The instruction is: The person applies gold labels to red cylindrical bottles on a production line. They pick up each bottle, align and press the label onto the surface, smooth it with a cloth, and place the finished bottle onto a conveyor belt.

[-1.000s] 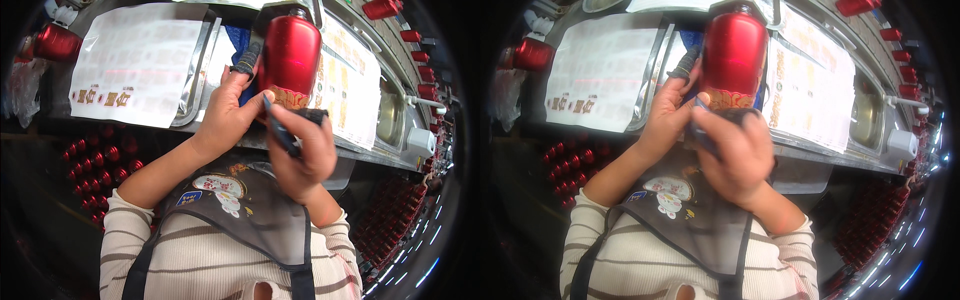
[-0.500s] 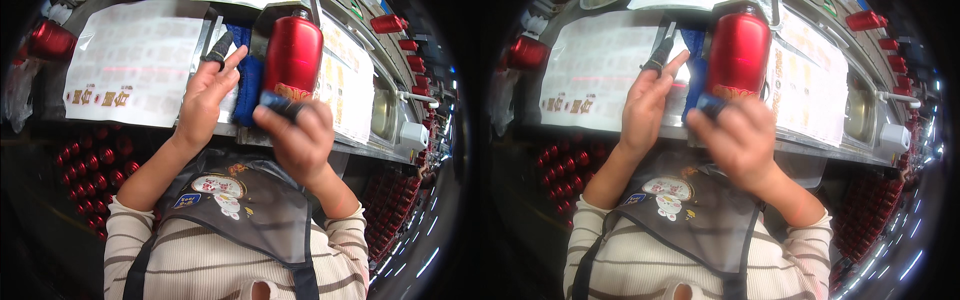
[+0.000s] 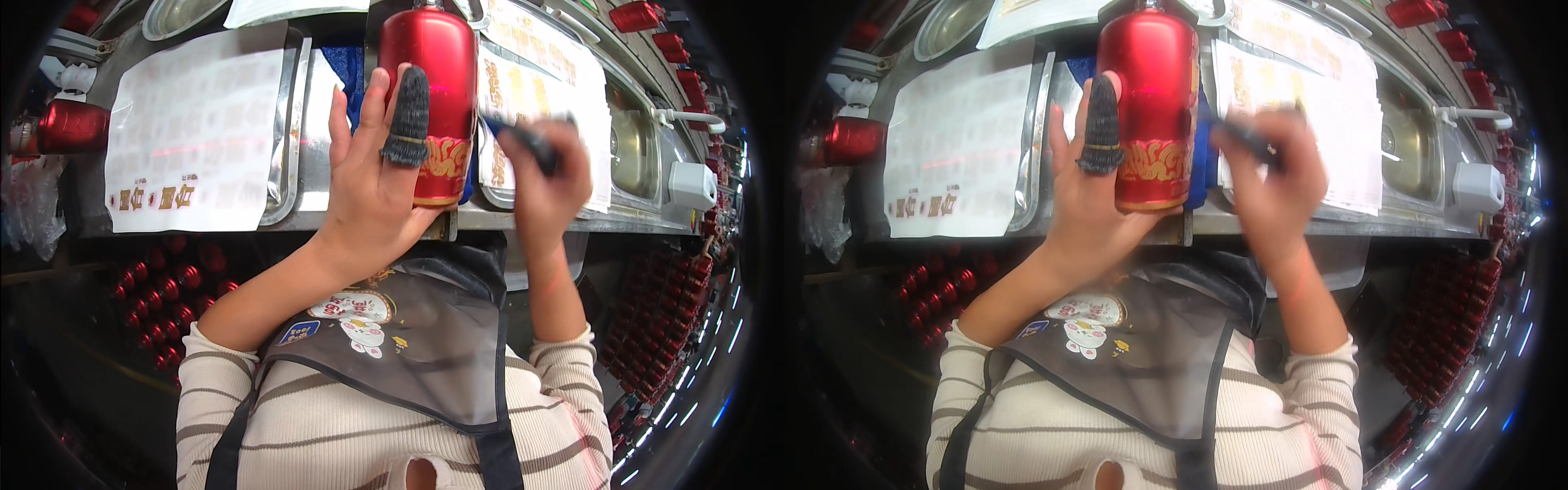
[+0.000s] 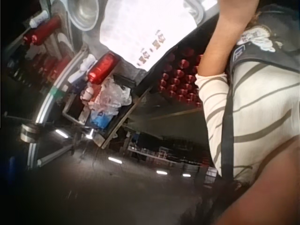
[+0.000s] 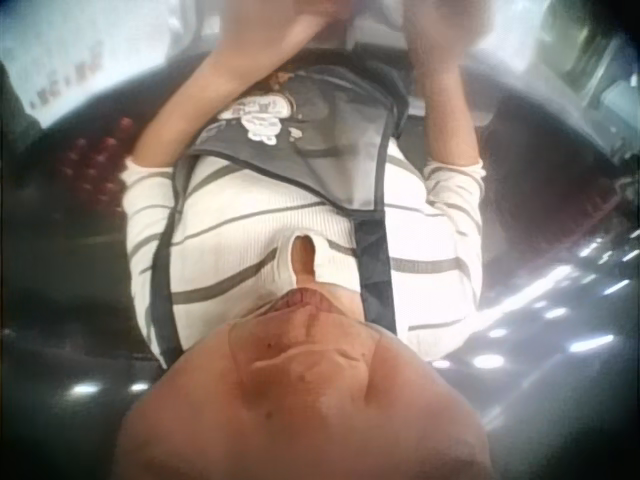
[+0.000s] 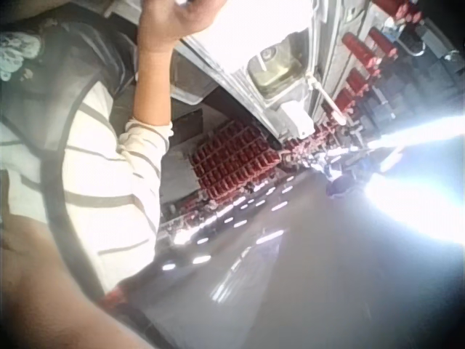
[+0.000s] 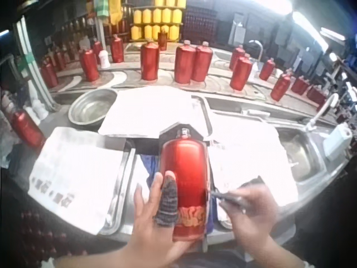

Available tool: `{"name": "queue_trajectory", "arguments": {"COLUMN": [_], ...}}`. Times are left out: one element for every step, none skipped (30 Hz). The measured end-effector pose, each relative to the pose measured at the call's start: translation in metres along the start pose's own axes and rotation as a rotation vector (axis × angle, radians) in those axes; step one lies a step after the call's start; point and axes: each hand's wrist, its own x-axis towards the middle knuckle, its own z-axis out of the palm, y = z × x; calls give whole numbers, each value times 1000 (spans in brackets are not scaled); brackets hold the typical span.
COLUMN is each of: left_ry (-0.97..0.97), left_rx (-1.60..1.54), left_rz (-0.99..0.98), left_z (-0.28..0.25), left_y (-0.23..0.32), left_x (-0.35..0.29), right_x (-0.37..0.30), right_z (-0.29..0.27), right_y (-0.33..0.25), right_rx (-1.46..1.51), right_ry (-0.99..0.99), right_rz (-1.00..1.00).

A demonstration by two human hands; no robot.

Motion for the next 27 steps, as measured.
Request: {"name": "queue_trajectory", "arguments": {"left_ry": [-10,-23,-23,-17,-10,-37,-56,-76,-94,-75,-89,-94,-82,-102,-149,-203,-255,-260,-284,-312,-331,-311,-297,-247,-188,-151,-130], "left_rx": [-40,-74,-129,-184,-239,-316,-340,-362,-378,-374,-396,-414,-428,-419,-394,-372,-348,-406,-367,-335,-299,-303,-306,-309,-295,-278,-223], "left_rz": [-24,-49,-63,-79,-94,-131,-135,-141,-151,-157,-182,-207,-227,-249,-263,-276,-290,-324,-337,-345,-355,-380,-390,-364,-326,-284,-230], "left_z": [-1,-1,-1,-1,-3,-9,-11,-15,-17,-14,-12,-12,-10,-13,-17,-20,-23,-18,-21,-23,-24,-23,-22,-20,-17,-15,-13], "left_y": [-1,-1,-2,-3,-5,-5,-7,-8,-8,-11,-10,-11,-14,-14,-16,-15,-15,-17,-17,-18,-18,-17,-15,-10,-5,1,4], "left_x": [0,-1,-4,-6,-7,-9,-7,-4,-3,-6,-10,-12,-10,-12,-7,-4,-2,-3,-4,-4,-6,-8,-7,-6,-2,-4,-4], "right_x": [-20,-30,-31,-31,-27,-6,3,-7,-15,-25,-29,-30,-22,-3,7,-4,-13,-17,-18,-20,-14,-2,-2,-12,-23,-24,-26], "right_z": [-5,-10,-8,-7,-1,9,14,12,8,0,-4,-7,2,5,12,7,1,2,6,8,13,9,6,2,-2,-5,-3], "right_y": [8,-4,-8,-13,-15,-22,-11,1,10,6,-4,-14,-12,-19,-2,3,0,-3,-9,-16,-12,-8,3,7,4,-9,-16], "right_rx": [47,40,91,136,236,501,528,294,63,-36,39,111,227,437,410,150,-117,3,131,245,389,477,151,63,-29,147,70], "right_ry": [-94,-209,-272,-334,-334,-231,-43,-25,-8,-155,-233,-301,-283,-252,-64,-70,-79,-128,-172,-206,-153,-73,59,-48,-156,-275,-266], "right_rz": [-213,-335,-262,-190,88,566,502,159,-186,-450,-329,-212,-48,423,266,-41,-340,-284,-222,-153,123,325,57,-162,-379,-348,-244]}}
